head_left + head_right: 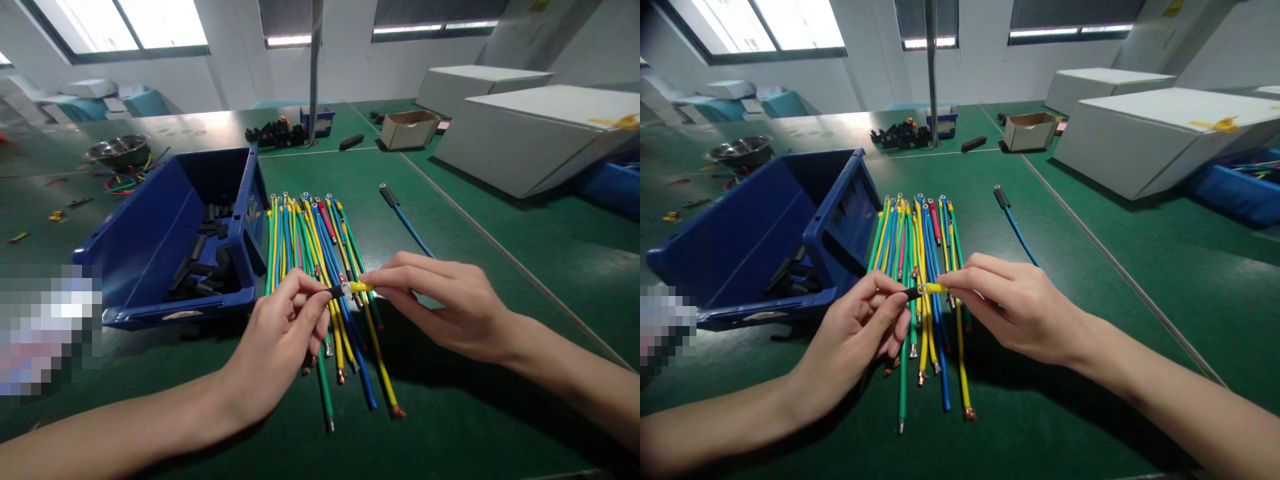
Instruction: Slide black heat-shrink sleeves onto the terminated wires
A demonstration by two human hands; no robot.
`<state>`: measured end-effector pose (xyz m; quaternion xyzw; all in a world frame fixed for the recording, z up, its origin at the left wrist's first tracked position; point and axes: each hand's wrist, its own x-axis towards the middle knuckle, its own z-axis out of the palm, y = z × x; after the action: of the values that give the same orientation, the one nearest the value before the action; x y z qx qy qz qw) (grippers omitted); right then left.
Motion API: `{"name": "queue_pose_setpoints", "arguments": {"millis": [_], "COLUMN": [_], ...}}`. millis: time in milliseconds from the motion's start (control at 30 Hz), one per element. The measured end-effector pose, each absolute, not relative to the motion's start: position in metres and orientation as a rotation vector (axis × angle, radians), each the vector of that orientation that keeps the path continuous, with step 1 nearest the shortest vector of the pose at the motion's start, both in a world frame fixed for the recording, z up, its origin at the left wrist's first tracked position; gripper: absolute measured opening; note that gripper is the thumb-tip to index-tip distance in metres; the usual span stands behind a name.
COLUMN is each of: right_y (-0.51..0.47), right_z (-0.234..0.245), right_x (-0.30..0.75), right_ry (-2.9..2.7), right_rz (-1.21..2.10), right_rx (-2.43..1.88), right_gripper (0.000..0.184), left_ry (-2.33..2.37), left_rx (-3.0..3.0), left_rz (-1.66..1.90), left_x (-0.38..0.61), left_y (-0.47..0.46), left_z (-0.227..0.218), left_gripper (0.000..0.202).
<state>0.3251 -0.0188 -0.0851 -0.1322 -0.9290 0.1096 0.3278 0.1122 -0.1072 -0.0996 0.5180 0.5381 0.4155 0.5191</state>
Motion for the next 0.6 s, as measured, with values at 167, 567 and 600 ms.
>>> {"name": "queue_pose_setpoints", "arguments": {"millis": [167,567,600], "right_y": [-0.0202,-0.0182,-0.0182], "right_z": [-0.0863,-0.0874,-0.0875], "right_x": [0.327,0.3292,0.3292], "right_ry": [-2.479,-2.506,-2.507], "right_rz": [0.251,0.184,0.183], "right_rx": [-0.332,-0.256,-0.251], "right_gripper": [0.021,0.021,0.021], "left_ry": [1.292,1.274,1.278], "left_rx": [1.255,1.365,1.389], "left_rz": [0.95,0.893,0.897], "left_x": [0.1119,0.11,0.11], "left_y": [-0.1074,-0.1091,-0.1088], "left_z": [-0.0989,-0.0978,-0.0983], "left_gripper": [0.029,0.026,0.026]}}
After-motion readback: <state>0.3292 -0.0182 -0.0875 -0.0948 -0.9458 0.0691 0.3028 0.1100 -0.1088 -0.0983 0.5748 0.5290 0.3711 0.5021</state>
